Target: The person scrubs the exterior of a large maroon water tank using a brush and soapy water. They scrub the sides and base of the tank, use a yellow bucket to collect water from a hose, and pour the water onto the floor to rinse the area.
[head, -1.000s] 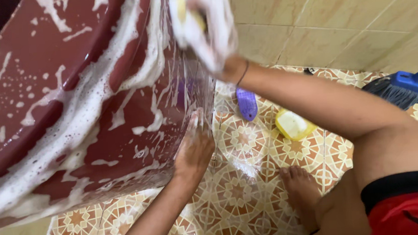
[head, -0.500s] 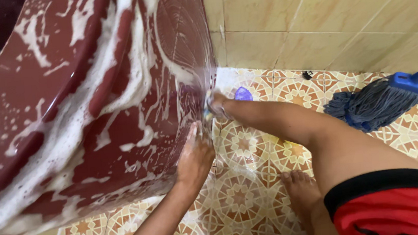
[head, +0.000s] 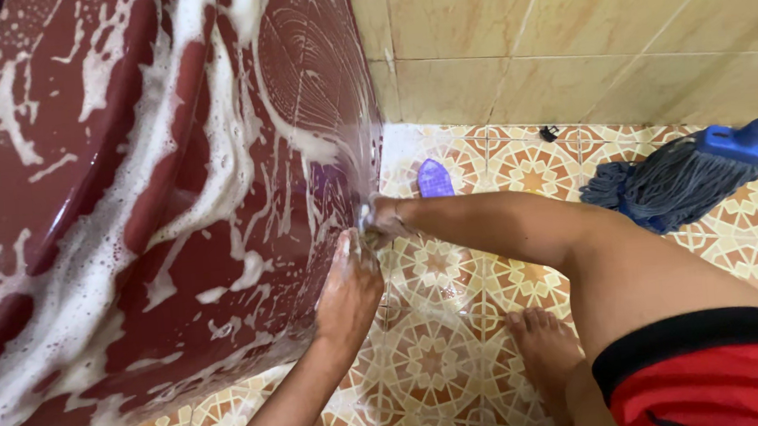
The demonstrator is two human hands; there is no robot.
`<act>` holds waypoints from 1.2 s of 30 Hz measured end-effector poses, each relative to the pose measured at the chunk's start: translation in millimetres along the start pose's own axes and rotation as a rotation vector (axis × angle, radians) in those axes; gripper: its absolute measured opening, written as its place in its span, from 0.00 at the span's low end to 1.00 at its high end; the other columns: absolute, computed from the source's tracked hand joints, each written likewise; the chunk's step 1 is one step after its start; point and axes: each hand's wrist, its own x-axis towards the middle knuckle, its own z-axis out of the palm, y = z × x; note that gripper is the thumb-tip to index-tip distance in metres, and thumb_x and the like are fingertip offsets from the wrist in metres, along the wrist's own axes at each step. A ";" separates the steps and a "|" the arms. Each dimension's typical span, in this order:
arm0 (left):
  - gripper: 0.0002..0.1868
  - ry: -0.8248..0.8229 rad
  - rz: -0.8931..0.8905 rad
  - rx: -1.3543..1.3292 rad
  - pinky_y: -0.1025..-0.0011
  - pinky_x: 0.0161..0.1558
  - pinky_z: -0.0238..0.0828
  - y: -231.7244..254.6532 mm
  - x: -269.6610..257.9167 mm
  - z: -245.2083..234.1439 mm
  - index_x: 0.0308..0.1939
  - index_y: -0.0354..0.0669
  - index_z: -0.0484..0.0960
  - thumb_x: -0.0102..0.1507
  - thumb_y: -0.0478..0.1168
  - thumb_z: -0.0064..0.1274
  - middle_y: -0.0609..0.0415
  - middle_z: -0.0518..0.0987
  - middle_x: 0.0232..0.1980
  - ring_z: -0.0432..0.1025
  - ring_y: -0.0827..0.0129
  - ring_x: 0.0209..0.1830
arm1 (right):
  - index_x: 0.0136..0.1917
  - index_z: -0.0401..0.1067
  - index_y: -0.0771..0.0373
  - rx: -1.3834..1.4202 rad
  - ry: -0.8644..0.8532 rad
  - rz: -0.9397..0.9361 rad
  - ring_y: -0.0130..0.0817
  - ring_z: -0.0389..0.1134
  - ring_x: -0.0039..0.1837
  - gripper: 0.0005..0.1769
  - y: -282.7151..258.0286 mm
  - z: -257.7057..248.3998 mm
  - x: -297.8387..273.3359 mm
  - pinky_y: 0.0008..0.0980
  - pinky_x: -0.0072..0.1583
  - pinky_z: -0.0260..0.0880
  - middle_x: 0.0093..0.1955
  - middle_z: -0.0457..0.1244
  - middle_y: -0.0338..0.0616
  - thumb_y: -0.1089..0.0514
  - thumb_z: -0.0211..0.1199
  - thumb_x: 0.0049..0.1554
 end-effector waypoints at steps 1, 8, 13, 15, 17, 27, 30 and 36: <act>0.23 0.000 -0.003 -0.005 0.51 0.74 0.39 1.4 0.5 0.6 0.56 0.37 0.84 0.62 0.42 0.42 0.42 0.79 0.62 0.67 0.51 0.68 | 0.55 0.75 0.68 -0.022 -0.032 0.027 0.52 0.71 0.57 0.24 -1.8 -0.7 9.0 0.46 0.59 0.70 0.52 0.68 0.61 0.45 0.51 0.69; 0.20 -0.214 0.144 -0.152 0.44 0.77 0.33 0.4 3.7 5.0 0.58 0.43 0.81 0.67 0.43 0.41 0.45 0.74 0.68 0.66 0.53 0.69 | 0.56 0.72 0.69 -0.288 0.111 -0.380 0.55 0.68 0.58 0.21 -138.1 -74.1 77.2 0.50 0.61 0.68 0.52 0.68 0.62 0.48 0.51 0.69; 0.22 -0.095 0.111 -0.152 0.43 0.74 0.34 12.8 -0.3 27.2 0.56 0.47 0.81 0.62 0.46 0.43 0.48 0.74 0.67 0.67 0.54 0.67 | 0.64 0.63 0.68 -0.081 0.503 -1.014 0.58 0.61 0.65 0.17 -159.6 -59.2 -5.6 0.54 0.66 0.63 0.59 0.62 0.61 0.56 0.53 0.67; 0.18 -0.116 0.091 -0.208 0.42 0.75 0.35 15.3 0.9 32.8 0.54 0.46 0.83 0.64 0.45 0.44 0.49 0.77 0.64 0.68 0.56 0.68 | 0.67 0.61 0.68 -0.147 0.432 -0.958 0.58 0.59 0.67 0.19 -123.0 -42.5 -38.6 0.54 0.67 0.62 0.62 0.61 0.62 0.57 0.52 0.66; 0.17 -0.239 0.134 -0.184 0.43 0.78 0.35 14.6 4.0 27.4 0.55 0.45 0.84 0.67 0.43 0.44 0.49 0.79 0.61 0.70 0.56 0.65 | 0.69 0.59 0.68 -0.193 0.332 -0.838 0.59 0.57 0.69 0.21 -85.7 -31.3 -55.3 0.54 0.69 0.60 0.65 0.59 0.63 0.58 0.52 0.66; 0.16 -0.191 0.086 -0.224 0.51 0.74 0.48 3.7 11.2 -5.1 0.49 0.40 0.86 0.66 0.42 0.46 0.45 0.81 0.57 0.72 0.54 0.62 | 0.75 0.55 0.70 0.037 0.263 -0.596 0.55 0.62 0.67 0.29 -158.7 -52.9 24.9 0.49 0.66 0.65 0.67 0.57 0.64 0.57 0.47 0.63; 0.16 -0.082 0.045 -0.220 0.54 0.72 0.52 6.8 12.1 6.6 0.49 0.40 0.86 0.62 0.41 0.48 0.44 0.81 0.57 0.72 0.54 0.62 | 0.74 0.55 0.70 0.085 0.315 -0.832 0.55 0.62 0.67 0.28 -215.7 -71.7 4.9 0.49 0.66 0.64 0.67 0.57 0.63 0.58 0.48 0.63; 0.18 0.009 -0.088 -0.241 0.61 0.64 0.59 23.7 9.8 36.7 0.51 0.35 0.86 0.62 0.39 0.48 0.42 0.82 0.56 0.73 0.57 0.58 | 0.73 0.57 0.70 -0.057 0.283 -1.096 0.55 0.61 0.68 0.27 -203.6 -76.7 -66.9 0.49 0.67 0.64 0.68 0.57 0.62 0.59 0.50 0.63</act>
